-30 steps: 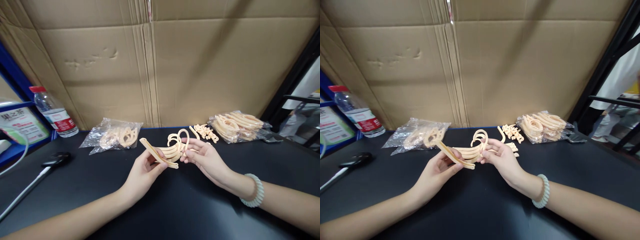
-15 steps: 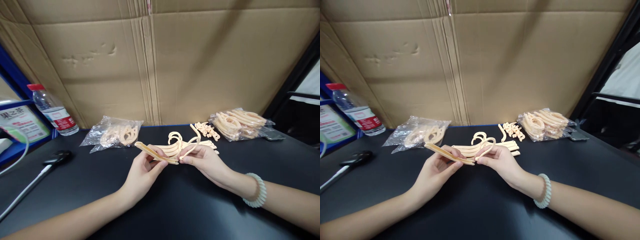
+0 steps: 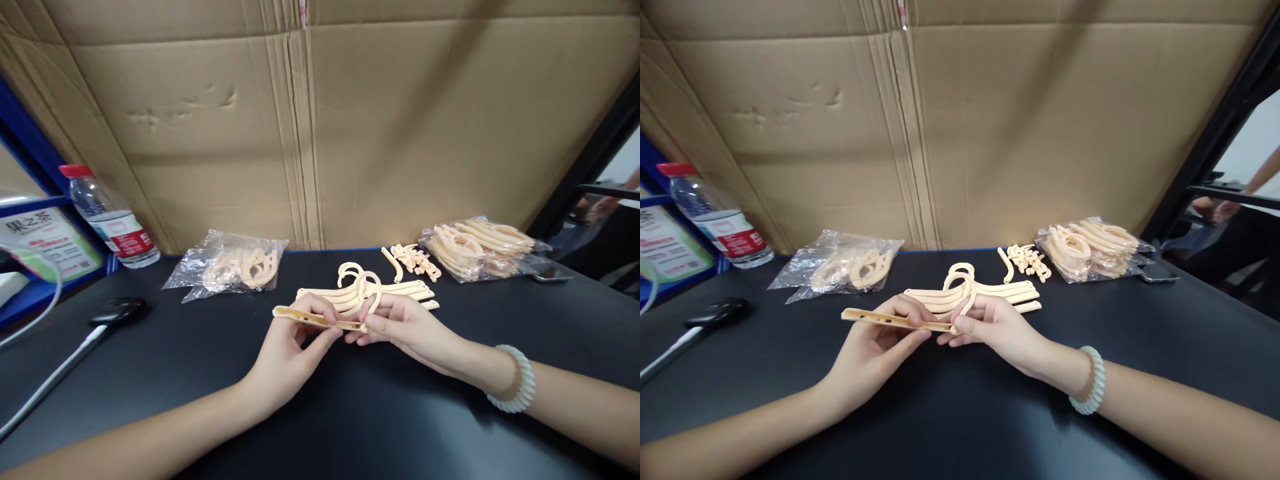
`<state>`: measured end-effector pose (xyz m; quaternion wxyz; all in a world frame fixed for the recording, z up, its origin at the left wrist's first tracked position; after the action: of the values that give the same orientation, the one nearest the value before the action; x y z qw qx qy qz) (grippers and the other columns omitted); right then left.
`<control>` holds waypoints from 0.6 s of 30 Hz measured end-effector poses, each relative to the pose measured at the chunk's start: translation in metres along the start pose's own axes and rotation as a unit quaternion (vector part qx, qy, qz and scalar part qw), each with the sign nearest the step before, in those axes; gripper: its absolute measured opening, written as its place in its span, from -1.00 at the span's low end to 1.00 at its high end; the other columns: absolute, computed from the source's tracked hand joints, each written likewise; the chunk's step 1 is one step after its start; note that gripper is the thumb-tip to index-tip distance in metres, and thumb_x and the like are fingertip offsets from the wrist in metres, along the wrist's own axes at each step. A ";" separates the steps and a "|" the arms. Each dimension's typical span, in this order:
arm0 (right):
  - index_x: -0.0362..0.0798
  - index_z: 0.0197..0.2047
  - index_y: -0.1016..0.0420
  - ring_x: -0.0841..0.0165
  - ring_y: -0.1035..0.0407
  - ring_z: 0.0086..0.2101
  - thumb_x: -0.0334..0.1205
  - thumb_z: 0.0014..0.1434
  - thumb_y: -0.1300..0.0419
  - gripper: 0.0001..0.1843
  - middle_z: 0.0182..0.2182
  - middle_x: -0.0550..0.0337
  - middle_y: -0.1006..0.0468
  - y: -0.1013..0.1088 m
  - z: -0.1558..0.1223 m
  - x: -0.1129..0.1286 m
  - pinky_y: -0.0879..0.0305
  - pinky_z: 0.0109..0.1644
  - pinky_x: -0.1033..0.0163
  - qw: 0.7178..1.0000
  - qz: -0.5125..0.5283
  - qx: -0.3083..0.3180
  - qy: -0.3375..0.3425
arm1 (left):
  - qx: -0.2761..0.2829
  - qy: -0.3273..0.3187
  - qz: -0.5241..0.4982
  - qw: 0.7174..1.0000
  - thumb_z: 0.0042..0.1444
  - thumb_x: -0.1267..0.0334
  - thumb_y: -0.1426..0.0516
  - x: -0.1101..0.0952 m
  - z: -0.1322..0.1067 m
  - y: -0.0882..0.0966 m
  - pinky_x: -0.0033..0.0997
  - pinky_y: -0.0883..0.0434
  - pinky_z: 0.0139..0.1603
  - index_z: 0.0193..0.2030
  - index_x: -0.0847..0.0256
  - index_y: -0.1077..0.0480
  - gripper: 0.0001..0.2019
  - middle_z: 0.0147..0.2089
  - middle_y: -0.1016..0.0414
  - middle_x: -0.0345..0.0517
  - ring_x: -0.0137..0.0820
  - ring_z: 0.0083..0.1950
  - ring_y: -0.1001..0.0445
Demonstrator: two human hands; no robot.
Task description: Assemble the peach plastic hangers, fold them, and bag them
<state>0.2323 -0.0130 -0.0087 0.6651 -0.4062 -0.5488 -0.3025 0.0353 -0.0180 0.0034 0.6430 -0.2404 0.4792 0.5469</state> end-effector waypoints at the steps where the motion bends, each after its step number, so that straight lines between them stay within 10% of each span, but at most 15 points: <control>1: -0.12 -0.20 -0.55 0.32 -0.54 -0.23 -0.07 0.11 -0.34 -0.71 -0.20 0.05 -0.61 0.000 0.000 0.001 -0.45 -0.09 0.19 1.000 -0.001 0.002 -0.002 | 0.003 -0.010 0.006 1.000 0.14 0.33 -0.18 0.000 0.000 0.000 -0.38 -0.43 -0.23 -0.35 0.16 -0.36 -0.92 -0.29 -0.41 -0.15 -0.35 -0.23 -0.45; 18: -0.12 -0.30 -0.49 0.41 -0.53 -0.38 -0.07 0.09 -0.35 -0.72 -0.31 0.13 -0.59 -0.001 0.001 0.001 -0.44 -0.26 0.31 1.000 -0.012 0.000 0.014 | 0.023 -0.049 0.077 0.996 0.16 0.33 -0.18 0.001 -0.001 0.002 -0.31 -0.41 -0.19 -0.36 0.16 -0.38 -0.92 -0.31 -0.46 -0.13 -0.31 -0.22 -0.45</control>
<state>0.2319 -0.0127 -0.0072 0.6693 -0.3953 -0.5440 -0.3159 0.0331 -0.0182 0.0023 0.6274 -0.1608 0.4767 0.5944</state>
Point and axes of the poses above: each hand's wrist, its own z-axis towards the middle knuckle, its own y-axis out of the back of the hand, x = y × z, the point moved 1 cm from there along z, towards the middle knuckle
